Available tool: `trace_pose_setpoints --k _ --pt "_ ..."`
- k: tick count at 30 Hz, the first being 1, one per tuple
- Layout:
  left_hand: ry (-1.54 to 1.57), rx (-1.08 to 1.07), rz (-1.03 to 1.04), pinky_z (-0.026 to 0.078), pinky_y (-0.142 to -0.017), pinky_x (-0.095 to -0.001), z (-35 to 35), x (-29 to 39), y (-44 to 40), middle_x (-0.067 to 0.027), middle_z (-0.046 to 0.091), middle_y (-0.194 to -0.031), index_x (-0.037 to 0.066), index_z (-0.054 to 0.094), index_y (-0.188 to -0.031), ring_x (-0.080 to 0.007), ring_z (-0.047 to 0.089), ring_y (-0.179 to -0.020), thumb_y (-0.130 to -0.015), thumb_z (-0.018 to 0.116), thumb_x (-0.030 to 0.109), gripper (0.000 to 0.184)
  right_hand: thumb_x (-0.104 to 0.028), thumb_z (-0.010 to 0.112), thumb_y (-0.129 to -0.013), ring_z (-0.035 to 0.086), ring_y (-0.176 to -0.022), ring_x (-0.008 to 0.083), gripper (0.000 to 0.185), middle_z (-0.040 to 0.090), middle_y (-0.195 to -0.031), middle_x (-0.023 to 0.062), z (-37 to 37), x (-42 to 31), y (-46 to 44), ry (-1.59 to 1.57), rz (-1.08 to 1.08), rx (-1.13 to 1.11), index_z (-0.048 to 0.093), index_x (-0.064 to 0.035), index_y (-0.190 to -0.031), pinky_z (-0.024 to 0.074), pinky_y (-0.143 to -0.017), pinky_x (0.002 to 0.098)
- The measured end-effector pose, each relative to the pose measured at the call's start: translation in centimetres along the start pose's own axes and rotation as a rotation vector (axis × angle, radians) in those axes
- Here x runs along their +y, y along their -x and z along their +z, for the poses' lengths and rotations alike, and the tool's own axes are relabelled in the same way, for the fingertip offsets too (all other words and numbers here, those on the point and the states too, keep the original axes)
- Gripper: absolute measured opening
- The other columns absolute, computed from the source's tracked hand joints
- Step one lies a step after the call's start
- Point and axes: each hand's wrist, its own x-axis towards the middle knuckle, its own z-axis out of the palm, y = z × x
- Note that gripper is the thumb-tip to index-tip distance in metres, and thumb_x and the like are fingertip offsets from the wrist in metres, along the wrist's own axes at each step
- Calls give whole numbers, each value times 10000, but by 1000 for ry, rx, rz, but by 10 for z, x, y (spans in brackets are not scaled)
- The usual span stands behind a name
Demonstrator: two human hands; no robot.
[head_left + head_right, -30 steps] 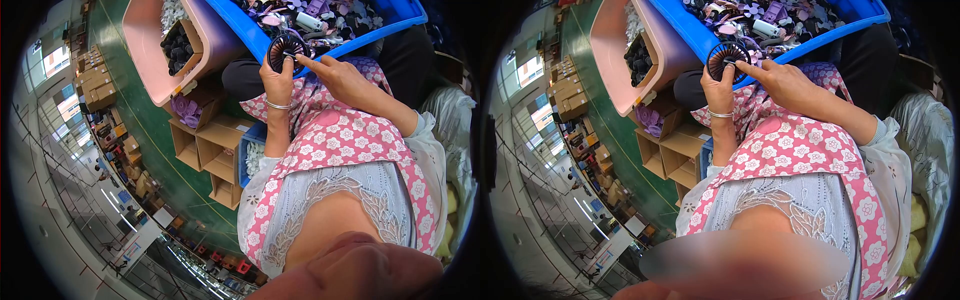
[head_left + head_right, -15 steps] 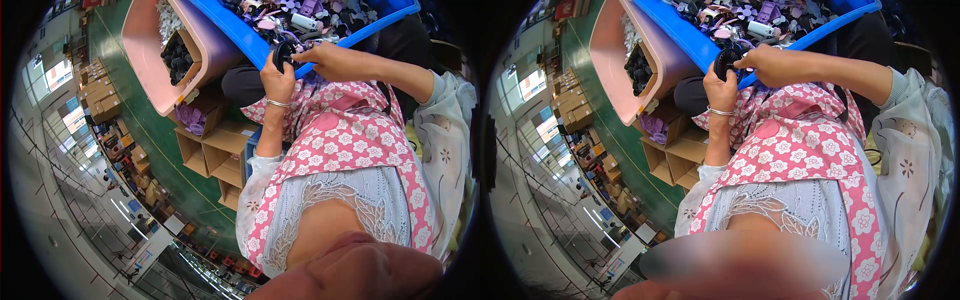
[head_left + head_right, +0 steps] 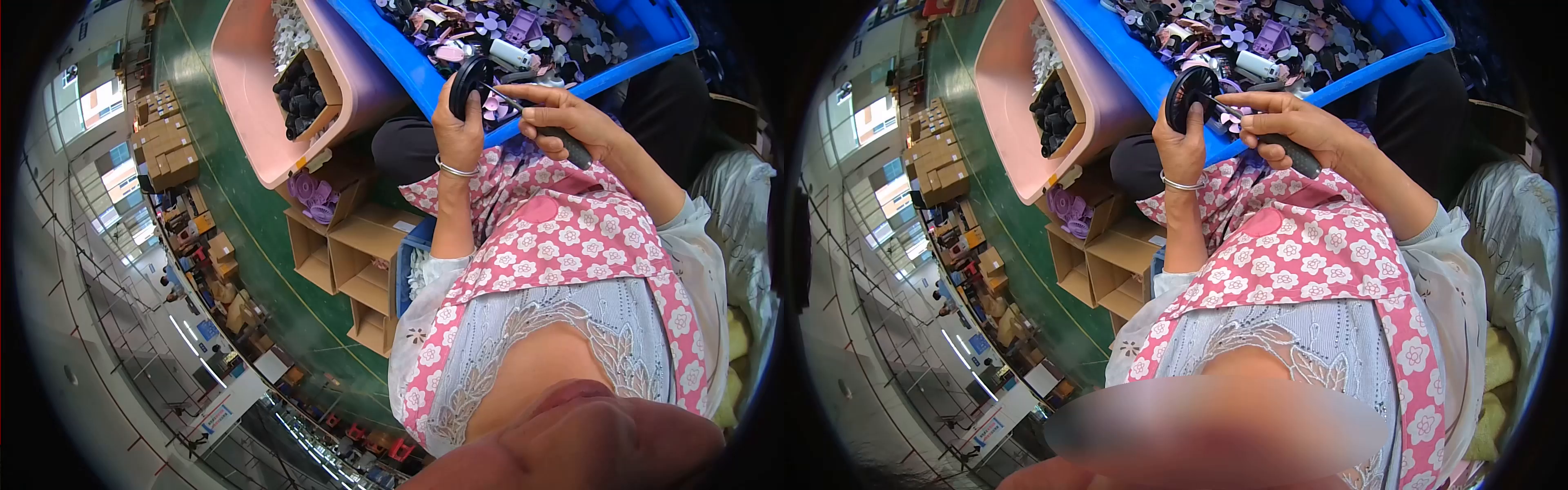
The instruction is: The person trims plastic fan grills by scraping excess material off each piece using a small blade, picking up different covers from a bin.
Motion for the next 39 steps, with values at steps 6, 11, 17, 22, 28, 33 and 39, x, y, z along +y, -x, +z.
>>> trace_pose_setpoints --k 6,11,17,22,28,33,39 --pt "824 93 -504 551 -761 -389 16 -10 7 -141 590 -1007 -2 509 -1077 -252 623 -887 -820 535 -49 262 -91 430 -925 439 -411 37 428 487 -686 8 1 24 2 581 -219 97 374 -67 -1350 362 -374 177" --pt "790 301 -369 568 -723 -400 -11 -42 4 -136 592 -973 -39 513 -1048 -247 634 -827 -814 520 -53 234 -105 454 -920 474 -443 55 435 508 -697 30 14 13 36 186 19 -39 379 -75 -1348 394 -393 189" --pt "618 52 -409 569 -752 -344 -9 -13 14 -158 590 -1017 -55 501 -1084 -235 633 -883 -812 527 -48 273 14 527 -831 571 -664 217 549 537 -743 114 2 26 14 1172 -576 196 420 -174 -1335 456 -581 344" --pt "507 1 -368 563 -750 -322 1 5 18 -147 608 -984 -58 516 -1080 -209 640 -847 -822 516 -37 259 14 544 -820 558 -667 306 550 534 -786 150 10 30 8 1340 -541 232 429 -178 -1322 462 -591 388" --pt "498 -4 -387 507 -747 -246 2 21 20 -62 613 -951 -47 562 -1029 -103 584 -824 -798 528 -37 235 11 539 -824 572 -694 319 543 545 -816 161 12 34 9 1345 -528 236 429 -175 -1321 466 -595 399" --pt "382 -7 -342 489 -767 -251 2 17 22 -64 620 -945 -49 564 -1022 -105 581 -830 -788 531 -30 237 1 527 -836 574 -701 333 522 546 -825 175 14 35 12 1394 -506 251 428 -171 -1320 468 -595 405" --pt "446 55 -358 491 -735 -245 2 20 23 -50 622 -913 -39 574 -985 -96 574 -793 -788 530 -27 203 6 517 -839 548 -677 336 544 514 -800 173 17 36 11 1420 -489 220 397 -169 -1340 452 -596 415"
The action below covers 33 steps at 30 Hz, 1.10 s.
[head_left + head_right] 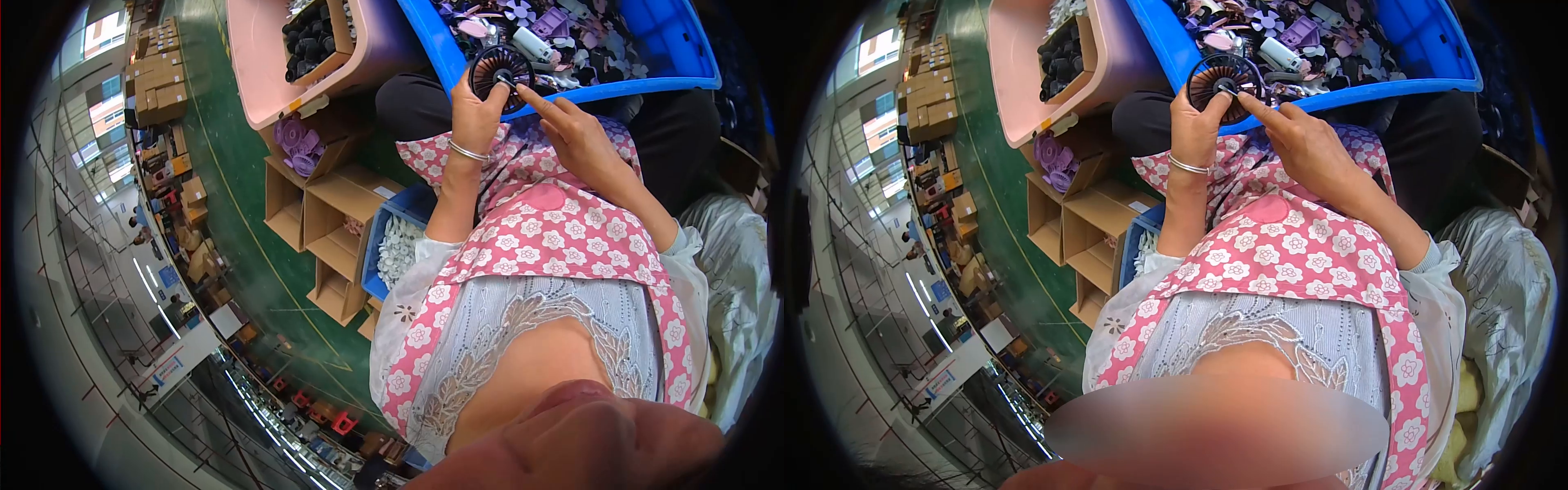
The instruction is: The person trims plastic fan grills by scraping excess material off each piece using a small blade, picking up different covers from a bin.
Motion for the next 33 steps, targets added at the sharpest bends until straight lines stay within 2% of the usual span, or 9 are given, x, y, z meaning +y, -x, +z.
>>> trace_pose_setpoints --k 3,8,15,20,25,27,28,30,33 --pt "-57 -19 34 498 -726 -242 -3 1 1 -46 621 -908 -39 571 -987 -94 577 -789 -792 523 -34 201 8 514 -839 544 -680 335 558 511 -797 171 -2 -1 -2 -11 18 -3 383 -177 -1349 452 -607 411" --pt "129 -16 -52 503 -732 -240 -3 3 1 -48 616 -924 -42 567 -1006 -94 582 -798 -786 522 -47 225 6 517 -837 549 -676 336 565 513 -800 169 -4 -7 0 -5 -13 -4 376 -179 -1352 452 -595 415" --pt "-17 -29 -7 502 -723 -257 -5 -2 -1 -57 621 -920 -37 565 -1027 -102 581 -794 -792 545 -18 236 10 517 -827 571 -661 339 551 540 -823 177 -3 -5 -2 44 15 4 397 -162 -1336 469 -580 413" --pt "-505 -20 177 496 -722 -291 -1 5 4 -118 647 -868 -31 553 -1056 -180 625 -774 -790 540 2 268 41 515 -791 591 -683 339 587 551 -854 193 -6 -8 0 167 34 -42 395 -143 -1335 475 -576 417" --pt "-625 -70 195 492 -725 -329 -6 -3 2 -176 644 -888 -38 541 -1078 -273 643 -802 -787 537 16 296 64 510 -767 601 -691 343 575 561 -850 219 -10 -7 -2 303 37 -79 417 -86 -1315 478 -593 417" --pt "-663 -89 239 490 -724 -348 -6 -5 -1 -198 639 -890 -38 536 -1090 -314 641 -817 -787 531 20 308 78 504 -752 602 -654 338 526 586 -786 225 -10 -1 -7 3 -15 -40 467 -31 -1265 478 -586 402" --pt "-648 -105 245 489 -722 -356 -7 -4 -1 -208 638 -889 -38 534 -1095 -331 639 -822 -788 528 20 312 87 498 -744 607 -627 327 483 599 -718 223 -26 -9 -13 -266 151 -171 510 -6 -1218 476 -568 393" --pt "-721 -124 256 488 -715 -362 -8 -4 -3 -213 638 -873 -39 540 -1088 -343 639 -819 -790 523 21 305 100 486 -738 617 -618 310 470 604 -692 214 -21 1 -15 -324 85 -119 524 3 -1196 475 -553 385" --pt "-769 -165 224 489 -711 -348 -9 -4 -9 -201 638 -894 -49 544 -1072 -309 642 -828 -787 520 9 291 32 533 -739 638 -690 325 580 594 -871 223 -15 -4 -5 369 -38 -173 410 -35 -1302 513 -590 373"
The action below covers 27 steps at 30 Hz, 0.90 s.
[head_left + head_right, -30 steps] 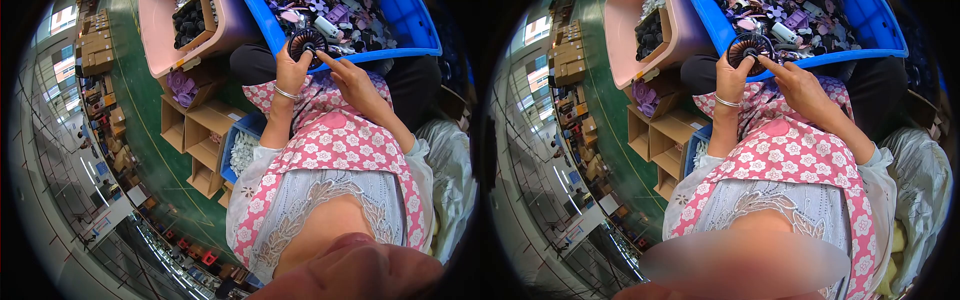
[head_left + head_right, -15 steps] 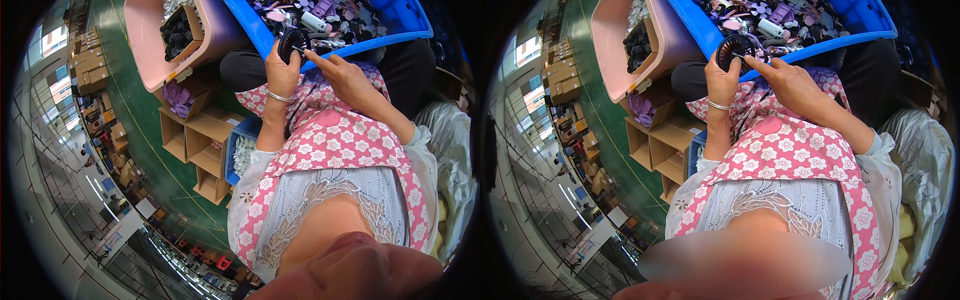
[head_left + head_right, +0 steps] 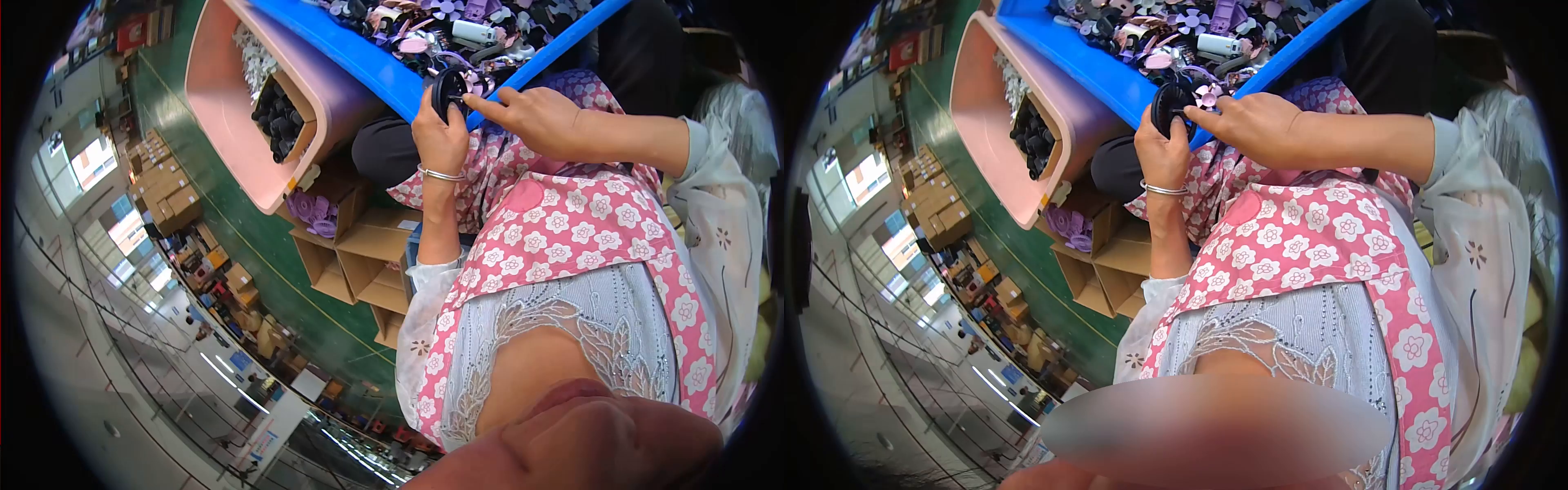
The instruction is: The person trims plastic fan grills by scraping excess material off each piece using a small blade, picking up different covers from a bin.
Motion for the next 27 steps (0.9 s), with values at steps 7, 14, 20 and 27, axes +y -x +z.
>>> trace_pose_setpoints --k 7,14,20,27 --pt "555 -51 -261 502 -742 -259 5 -5 -9 -76 609 -956 -53 544 -1067 -127 587 -820 -797 508 -43 273 59 542 -739 611 -706 330 614 567 -852 156 9 22 -14 -434 36 -53 407 -96 -1318 502 -620 396" --pt "581 -42 -278 499 -744 -247 20 -13 -10 -73 599 -985 -51 542 -1065 -125 582 -843 -788 515 -57 278 53 575 -732 618 -737 328 663 560 -934 187 14 19 -2 -97 63 71 385 -144 -1336 514 -643 390" --pt "426 19 -163 500 -675 -231 29 -15 -4 -61 625 -894 -40 590 -1020 -102 582 -766 -771 500 -65 265 17 643 -671 631 -755 322 745 556 -966 196 1 12 2 -62 60 -78 344 -61 -1348 522 -636 365" --pt "108 -22 -63 475 -766 -296 24 0 -7 -136 638 -934 -58 566 -1053 -196 615 -841 -761 490 -43 301 54 544 -702 612 -825 349 571 602 -831 221 -15 42 -29 -538 72 -242 435 14 -1261 497 -658 414"
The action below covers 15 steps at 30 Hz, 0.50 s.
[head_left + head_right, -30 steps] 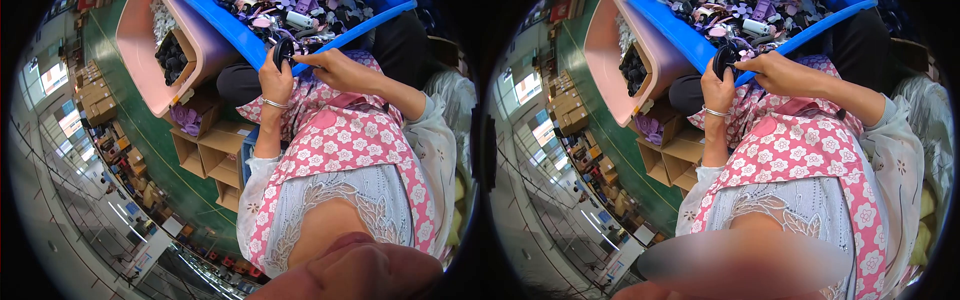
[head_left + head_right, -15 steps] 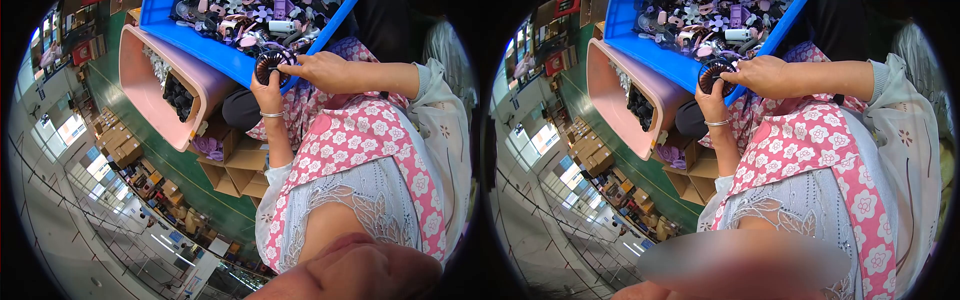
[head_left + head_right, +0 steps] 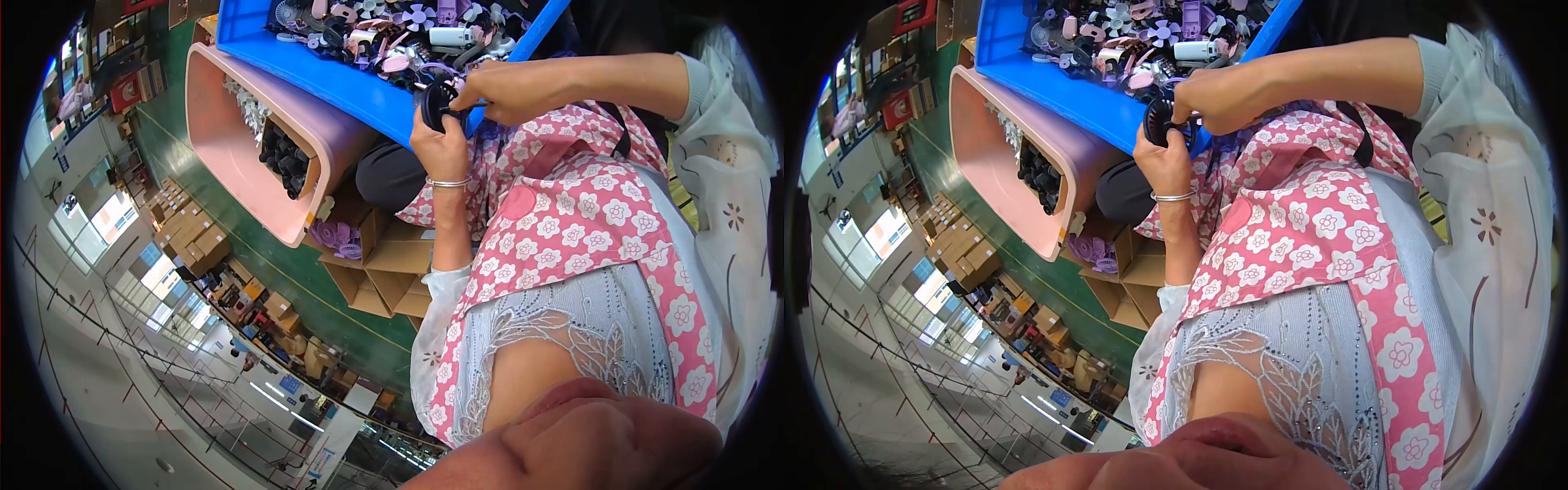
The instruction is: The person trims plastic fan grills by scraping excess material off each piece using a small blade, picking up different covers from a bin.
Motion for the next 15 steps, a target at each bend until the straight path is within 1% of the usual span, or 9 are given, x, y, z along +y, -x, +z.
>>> trace_pose_setpoints --k 3,4,5,6,8,9,11,12,15 --pt "-6 28 6 474 -767 -309 3 -17 -7 -151 632 -938 -53 548 -1064 -219 617 -847 -757 503 -33 311 45 556 -708 623 -823 331 576 607 -838 202 13 -16 11 433 -10 32 423 15 -1268 507 -668 405" --pt "-42 5 22 474 -767 -311 5 -23 -8 -154 630 -943 -50 539 -1081 -227 618 -845 -755 505 -31 328 70 544 -698 630 -788 332 520 618 -834 215 10 -8 9 395 -127 118 481 27 -1212 505 -651 409" --pt "-78 -9 33 474 -766 -313 6 -30 -9 -157 628 -948 -47 530 -1098 -235 619 -843 -753 506 -30 345 83 530 -697 629 -772 339 486 623 -831 224 4 -2 1 292 -94 78 510 34 -1179 503 -652 414" --pt "-37 -25 34 465 -775 -352 6 -30 -11 -182 603 -957 -42 512 -1093 -294 600 -858 -744 516 -17 349 95 516 -695 628 -756 346 455 628 -828 232 -1 4 -10 188 -67 32 539 42 -1146 500 -654 419" --pt "-275 -67 140 446 -780 -401 -3 -25 -18 -203 566 -957 -39 501 -1053 -351 560 -876 -727 531 -5 330 107 492 -698 617 -786 376 445 622 -840 251 10 23 -13 17 -142 178 549 50 -1135 489 -691 412" --pt "-272 -75 101 422 -784 -434 -3 -21 -20 -225 533 -945 -41 492 -1007 -405 513 -889 -714 539 6 300 108 490 -700 614 -803 380 463 617 -860 258 14 30 -11 -18 -187 233 537 44 -1156 486 -701 407" --pt "-352 -64 179 412 -764 -445 0 -25 -25 -239 525 -902 -43 476 -958 -412 498 -873 -686 553 19 289 93 503 -720 610 -842 371 450 601 -979 259 22 32 -3 -72 -152 312 538 24 -1164 481 -728 391" --pt "-397 -38 173 408 -755 -449 3 -24 -25 -240 502 -877 -30 470 -947 -399 480 -863 -672 565 28 297 76 493 -706 603 -824 386 407 611 -892 261 26 33 -1 -77 -160 375 572 45 -1104 474 -746 412" --pt "-403 -23 189 404 -744 -441 10 -32 -26 -226 424 -902 -4 465 -929 -404 445 -848 -680 583 11 276 59 509 -764 595 -823 386 423 612 -931 235 35 35 5 -50 -74 389 509 23 -1185 467 -722 424"
